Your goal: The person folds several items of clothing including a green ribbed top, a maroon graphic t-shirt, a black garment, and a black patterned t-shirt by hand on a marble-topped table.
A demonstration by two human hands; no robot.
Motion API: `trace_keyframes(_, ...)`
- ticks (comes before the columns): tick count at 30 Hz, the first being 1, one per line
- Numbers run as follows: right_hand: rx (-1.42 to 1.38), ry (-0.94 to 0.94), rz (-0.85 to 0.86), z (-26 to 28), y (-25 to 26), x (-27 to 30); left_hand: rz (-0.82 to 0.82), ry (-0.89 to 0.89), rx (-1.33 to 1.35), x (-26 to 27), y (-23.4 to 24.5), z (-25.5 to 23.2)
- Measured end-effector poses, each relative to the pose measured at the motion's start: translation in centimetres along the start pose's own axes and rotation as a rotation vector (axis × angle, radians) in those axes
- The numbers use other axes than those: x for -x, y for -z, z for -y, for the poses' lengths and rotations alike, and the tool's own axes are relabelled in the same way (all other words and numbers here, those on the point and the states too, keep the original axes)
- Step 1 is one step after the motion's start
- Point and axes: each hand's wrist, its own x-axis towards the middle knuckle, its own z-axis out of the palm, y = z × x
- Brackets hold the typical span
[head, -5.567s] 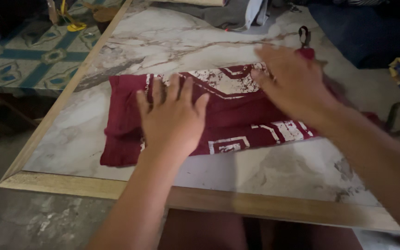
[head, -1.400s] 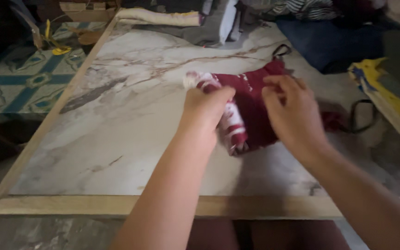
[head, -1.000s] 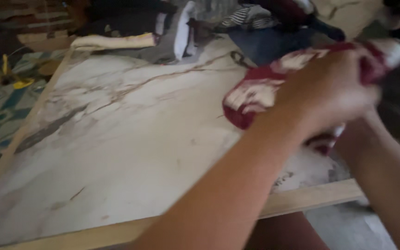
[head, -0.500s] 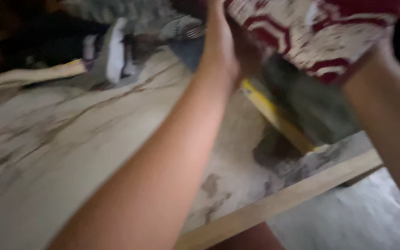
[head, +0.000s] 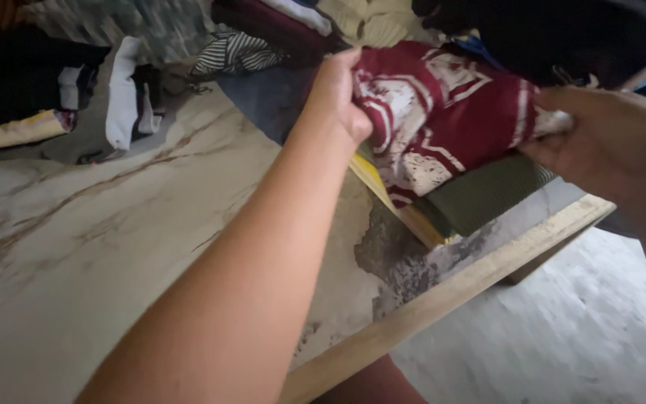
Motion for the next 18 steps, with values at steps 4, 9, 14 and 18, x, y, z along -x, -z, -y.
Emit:
trace_keyframes(4,-0.060,-0.072,-0.246,-2.3,3.0,0.1,0.063,-0.054,-0.042,0.2,0.2,1.5)
trace_keyframes(9,-0.249,-0.024,-0.248,-5.3,4.8,0.7,0.049,0.020,-0.034,0.5,1.8,5.1)
trace_keyframes(14,0.144,0.041,-0.447,-4.4,2.1,2.9,-0.122,-0.017,-0.135,1.6,1.3,4.5)
trace_keyframes(18,1.066,0.634,-0.661,-4.3,-1.0,5.2,-0.038,-0.033,-0.182,1.9,2.1,4.4)
